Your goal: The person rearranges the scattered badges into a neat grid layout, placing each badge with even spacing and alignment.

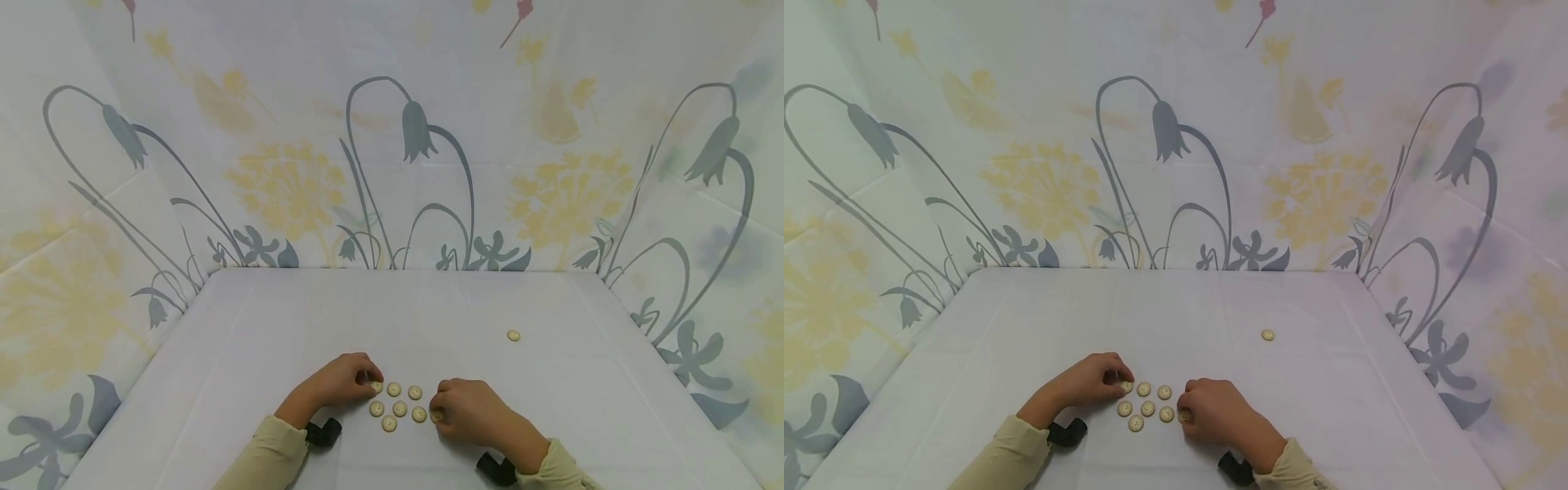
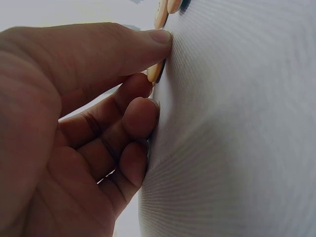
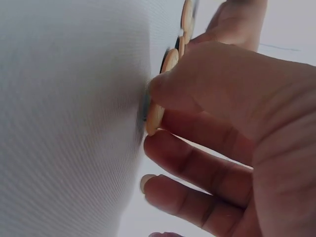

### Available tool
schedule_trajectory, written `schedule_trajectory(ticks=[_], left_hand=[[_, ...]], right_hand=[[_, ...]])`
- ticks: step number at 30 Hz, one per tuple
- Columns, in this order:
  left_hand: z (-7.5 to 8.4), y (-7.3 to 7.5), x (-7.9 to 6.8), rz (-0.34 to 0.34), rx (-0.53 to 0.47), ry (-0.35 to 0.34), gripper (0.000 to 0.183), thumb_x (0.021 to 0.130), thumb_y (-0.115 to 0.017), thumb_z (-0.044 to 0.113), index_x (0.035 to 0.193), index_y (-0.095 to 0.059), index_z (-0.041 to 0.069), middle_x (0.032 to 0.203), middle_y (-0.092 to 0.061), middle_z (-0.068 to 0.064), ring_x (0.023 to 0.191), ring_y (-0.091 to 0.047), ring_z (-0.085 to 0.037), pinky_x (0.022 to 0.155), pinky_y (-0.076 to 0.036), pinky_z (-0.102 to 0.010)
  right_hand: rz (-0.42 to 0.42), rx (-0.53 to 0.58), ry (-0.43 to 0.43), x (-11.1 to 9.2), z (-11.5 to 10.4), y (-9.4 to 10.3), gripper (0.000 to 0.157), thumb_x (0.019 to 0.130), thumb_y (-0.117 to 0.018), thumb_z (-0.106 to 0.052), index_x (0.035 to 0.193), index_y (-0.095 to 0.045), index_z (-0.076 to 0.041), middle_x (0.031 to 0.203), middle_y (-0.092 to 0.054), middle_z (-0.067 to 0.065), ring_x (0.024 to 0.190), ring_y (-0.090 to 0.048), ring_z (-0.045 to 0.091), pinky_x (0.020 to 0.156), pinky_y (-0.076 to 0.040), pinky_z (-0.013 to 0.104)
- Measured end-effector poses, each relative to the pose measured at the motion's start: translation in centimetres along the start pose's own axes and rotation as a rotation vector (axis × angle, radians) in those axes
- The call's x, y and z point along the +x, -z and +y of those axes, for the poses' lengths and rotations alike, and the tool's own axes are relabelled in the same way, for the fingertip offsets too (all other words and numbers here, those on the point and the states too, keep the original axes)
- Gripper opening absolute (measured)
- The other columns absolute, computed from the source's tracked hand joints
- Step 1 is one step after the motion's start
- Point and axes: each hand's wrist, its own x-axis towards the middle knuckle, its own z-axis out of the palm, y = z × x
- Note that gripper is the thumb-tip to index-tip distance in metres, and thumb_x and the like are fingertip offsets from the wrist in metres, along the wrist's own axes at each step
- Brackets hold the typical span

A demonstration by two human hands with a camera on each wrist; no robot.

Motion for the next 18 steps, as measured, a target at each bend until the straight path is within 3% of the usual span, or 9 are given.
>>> schedule_trajectory(ticks=[18], left_hand=[[0.3, 0.0, -0.1, -0.001, -0.003, -0.001, 0.015, 0.085, -0.073, 0.016, 0.099, -0.073, 0.017, 0.089, -0.06, 0.009, 0.077, -0.051, -0.005, 0.07, -0.044, -0.023]], right_hand=[[0.047, -0.018, -0.043, -0.1, 1.6, 0.9, 0.018, 0.078, -0.075, -0.024, 0.095, -0.076, -0.018, 0.087, -0.067, -0.01, 0.078, -0.06, 0.006, 0.061, -0.049, 0.025]])
